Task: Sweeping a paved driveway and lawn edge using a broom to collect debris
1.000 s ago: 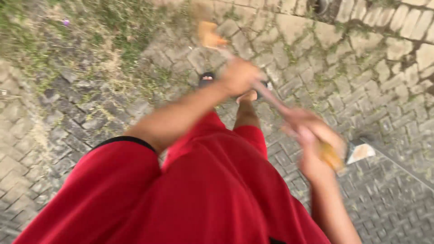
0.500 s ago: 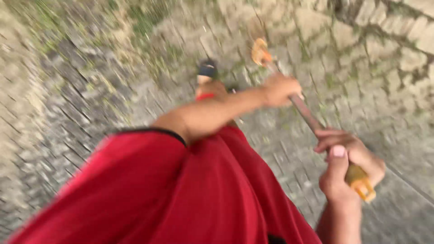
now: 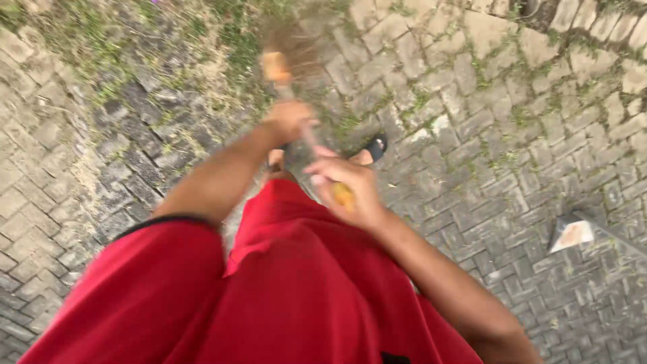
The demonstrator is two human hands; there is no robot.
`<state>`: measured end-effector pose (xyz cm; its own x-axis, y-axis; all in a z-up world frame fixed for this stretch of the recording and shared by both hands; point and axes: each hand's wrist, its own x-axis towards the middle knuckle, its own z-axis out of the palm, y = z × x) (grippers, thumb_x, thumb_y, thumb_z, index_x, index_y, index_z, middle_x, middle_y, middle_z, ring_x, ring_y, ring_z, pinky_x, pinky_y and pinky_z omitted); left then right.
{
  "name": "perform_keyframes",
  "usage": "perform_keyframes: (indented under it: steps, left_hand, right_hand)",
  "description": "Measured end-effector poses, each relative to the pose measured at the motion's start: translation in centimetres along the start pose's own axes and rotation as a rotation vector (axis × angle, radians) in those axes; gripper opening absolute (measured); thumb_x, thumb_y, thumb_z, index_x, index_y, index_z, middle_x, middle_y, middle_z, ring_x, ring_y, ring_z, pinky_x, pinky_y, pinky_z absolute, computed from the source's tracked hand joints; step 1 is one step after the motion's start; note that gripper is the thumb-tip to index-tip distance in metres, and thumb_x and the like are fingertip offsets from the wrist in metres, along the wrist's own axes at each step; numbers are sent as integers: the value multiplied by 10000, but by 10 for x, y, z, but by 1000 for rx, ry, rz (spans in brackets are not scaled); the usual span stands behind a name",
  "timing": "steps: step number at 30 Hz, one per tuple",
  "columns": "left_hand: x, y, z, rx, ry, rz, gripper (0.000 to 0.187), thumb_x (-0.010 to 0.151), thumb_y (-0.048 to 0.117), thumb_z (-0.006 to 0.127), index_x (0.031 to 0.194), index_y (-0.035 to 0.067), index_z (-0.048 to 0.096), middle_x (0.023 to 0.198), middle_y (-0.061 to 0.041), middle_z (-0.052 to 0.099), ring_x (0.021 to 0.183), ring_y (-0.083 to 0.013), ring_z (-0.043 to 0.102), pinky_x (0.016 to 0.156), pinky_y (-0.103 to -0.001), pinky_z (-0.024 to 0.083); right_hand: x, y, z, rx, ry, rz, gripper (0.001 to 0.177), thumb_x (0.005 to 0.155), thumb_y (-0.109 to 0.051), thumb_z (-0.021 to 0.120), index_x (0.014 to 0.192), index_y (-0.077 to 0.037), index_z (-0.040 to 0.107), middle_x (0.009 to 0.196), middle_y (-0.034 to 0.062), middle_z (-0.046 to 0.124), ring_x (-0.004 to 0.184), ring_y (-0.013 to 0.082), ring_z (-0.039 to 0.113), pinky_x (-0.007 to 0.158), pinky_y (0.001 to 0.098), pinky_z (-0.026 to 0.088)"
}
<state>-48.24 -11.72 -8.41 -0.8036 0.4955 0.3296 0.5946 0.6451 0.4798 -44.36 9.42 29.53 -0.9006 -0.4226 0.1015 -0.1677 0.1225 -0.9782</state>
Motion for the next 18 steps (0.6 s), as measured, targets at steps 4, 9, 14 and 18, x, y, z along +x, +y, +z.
perform_keyframes:
  steps: [4,9,14,18]
  left_hand:
    - [-30,-52,-175,133,-406,-143,53,888,384,724,884,333,711,853,91,717,914,-161,740,860,-412,603]
    - [33,-9,-237,-53,-216,-62,442,1081,483,628,697,271,571,665,41,611,726,-231,692,733,-418,559]
    - [93,119,-176,-503,-64,-98,82,849,282,754,925,309,743,907,80,743,988,-172,725,928,-384,558]
    - [55,122,21,-356,185,142,511,872,667,651,1262,338,619,1268,91,639,1264,-124,580,1062,-446,432]
  right_hand:
    - [63,-61,73,76,25,-79,138,997,-81,594,967,2,700,1017,158,759,1098,434,706,894,512,582]
    - [55,-112,73,-65,50,-21,187,999,-129,581,981,-35,742,1118,184,766,1133,434,705,945,528,579]
    - [14,-196,49,-350,115,106,237,968,-102,563,804,6,696,945,178,776,1037,450,762,952,569,589]
    - [-7,-154,76,-558,131,204,108,927,-93,704,862,-7,719,989,130,782,1076,448,727,921,559,571]
